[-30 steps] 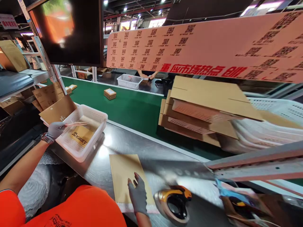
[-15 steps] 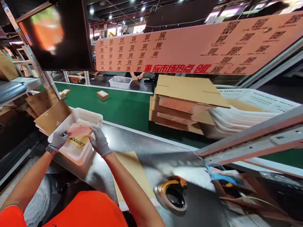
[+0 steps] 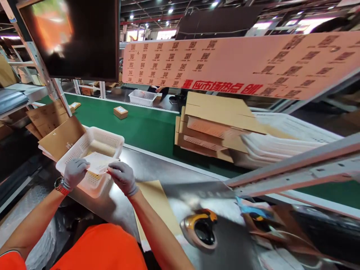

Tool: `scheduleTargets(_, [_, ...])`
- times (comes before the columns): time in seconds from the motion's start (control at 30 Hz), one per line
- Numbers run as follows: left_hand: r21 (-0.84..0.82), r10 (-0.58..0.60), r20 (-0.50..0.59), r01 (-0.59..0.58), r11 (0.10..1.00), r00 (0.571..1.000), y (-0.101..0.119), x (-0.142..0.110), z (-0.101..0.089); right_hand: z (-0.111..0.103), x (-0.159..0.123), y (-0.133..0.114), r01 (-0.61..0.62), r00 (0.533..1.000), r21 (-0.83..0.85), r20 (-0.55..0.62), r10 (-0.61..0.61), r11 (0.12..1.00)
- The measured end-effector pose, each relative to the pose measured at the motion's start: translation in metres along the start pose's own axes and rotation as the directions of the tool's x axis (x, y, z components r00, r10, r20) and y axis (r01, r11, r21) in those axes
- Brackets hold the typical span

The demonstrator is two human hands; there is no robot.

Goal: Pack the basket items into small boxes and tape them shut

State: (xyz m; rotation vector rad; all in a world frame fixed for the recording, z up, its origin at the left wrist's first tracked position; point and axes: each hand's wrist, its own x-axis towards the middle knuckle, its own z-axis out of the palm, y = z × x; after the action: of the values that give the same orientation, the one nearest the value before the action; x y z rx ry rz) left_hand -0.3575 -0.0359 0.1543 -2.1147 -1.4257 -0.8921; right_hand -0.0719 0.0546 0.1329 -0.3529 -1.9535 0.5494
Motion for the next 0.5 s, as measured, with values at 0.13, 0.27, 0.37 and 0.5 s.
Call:
scheduleTargets(0.13, [-0.079,0.103,0.004,-0.102,0.992,0.995,0.025,0.015,0.012,-0.037,-0.046,-0.023,-0.32,0.92,0.179,-0.174,0.35,0.93])
scheduleTargets(0.27, [-0.194,0.206,0.02,-0.198,0.961,0.978,0.05,0.024,0.032,-0.084,-0.084,-0.036,-0.593,0.558,0.422,-0.4,0.727,0.686])
scheduleTargets(0.37, [-0.293,0.342,-0.001,-0.327,0.898,0.94,0.076,0.027,0.05,-0.112,-0.106,-0.04,-0.628,0.38,0.681,-0.154,0.912,0.376])
scheduleTargets(0.5, [-0.453,0.438,-0.01,-0.395,0.799,0.899,0.123,0.026,0.072,-0.123,-0.134,-0.047,-0.76,0.352,0.609,0.092,0.932,0.227])
